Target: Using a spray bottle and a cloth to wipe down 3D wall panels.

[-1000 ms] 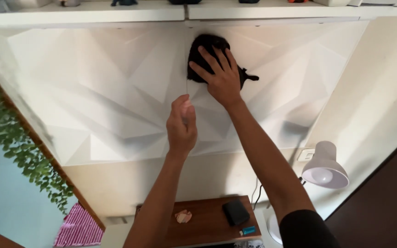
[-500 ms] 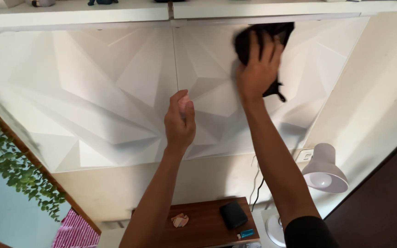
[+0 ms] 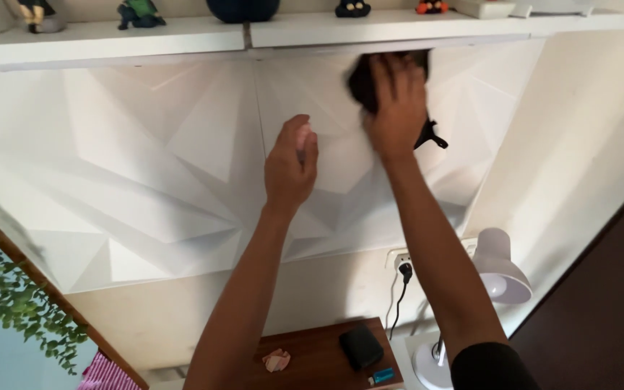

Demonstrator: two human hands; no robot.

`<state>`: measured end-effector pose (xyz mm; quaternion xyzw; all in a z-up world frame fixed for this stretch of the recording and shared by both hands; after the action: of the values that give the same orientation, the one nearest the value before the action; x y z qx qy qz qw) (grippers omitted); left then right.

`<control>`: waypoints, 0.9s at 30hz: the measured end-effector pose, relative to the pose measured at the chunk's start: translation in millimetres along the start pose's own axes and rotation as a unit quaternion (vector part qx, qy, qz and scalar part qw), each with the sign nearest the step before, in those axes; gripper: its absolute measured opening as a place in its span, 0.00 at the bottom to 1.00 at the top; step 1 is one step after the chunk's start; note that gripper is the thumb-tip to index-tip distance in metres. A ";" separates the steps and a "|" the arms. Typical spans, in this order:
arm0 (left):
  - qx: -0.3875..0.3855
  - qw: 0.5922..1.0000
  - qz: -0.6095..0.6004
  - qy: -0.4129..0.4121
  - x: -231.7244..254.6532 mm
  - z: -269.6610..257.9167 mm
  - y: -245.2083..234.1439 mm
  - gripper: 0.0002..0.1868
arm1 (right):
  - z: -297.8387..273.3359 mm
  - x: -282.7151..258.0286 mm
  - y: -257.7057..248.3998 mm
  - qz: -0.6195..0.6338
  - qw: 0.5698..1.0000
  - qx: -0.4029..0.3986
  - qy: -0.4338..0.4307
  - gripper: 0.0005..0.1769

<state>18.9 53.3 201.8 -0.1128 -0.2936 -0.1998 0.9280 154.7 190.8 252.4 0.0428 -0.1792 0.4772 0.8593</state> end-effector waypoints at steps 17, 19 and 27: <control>0.054 0.998 0.011 0.038 -20.3 -5.0 16.5 0.14 | -45.4 10.9 16.4 0.033 0.999 0.015 -0.022 0.48; 0.047 0.998 0.018 0.035 -21.6 -5.1 16.9 0.14 | -47.1 30.2 10.5 0.054 0.998 0.039 0.015 0.46; 0.034 0.999 0.025 0.020 -31.0 -6.4 17.1 0.15 | -67.9 139.8 6.6 0.004 0.979 0.058 0.196 0.47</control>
<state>6.3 75.9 176.8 -0.0842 -0.2785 -0.1691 0.9417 234.5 323.6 237.3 -0.0022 0.0207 0.4898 0.8716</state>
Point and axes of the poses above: each hand's wrist, its own z-axis towards the middle knuckle, its own y-axis out of the palm, x = y × z, the point moved 8 cm from there along z, towards the middle knuckle, and after that the axes turned 12 degrees about -y, right-handed, at the moved point
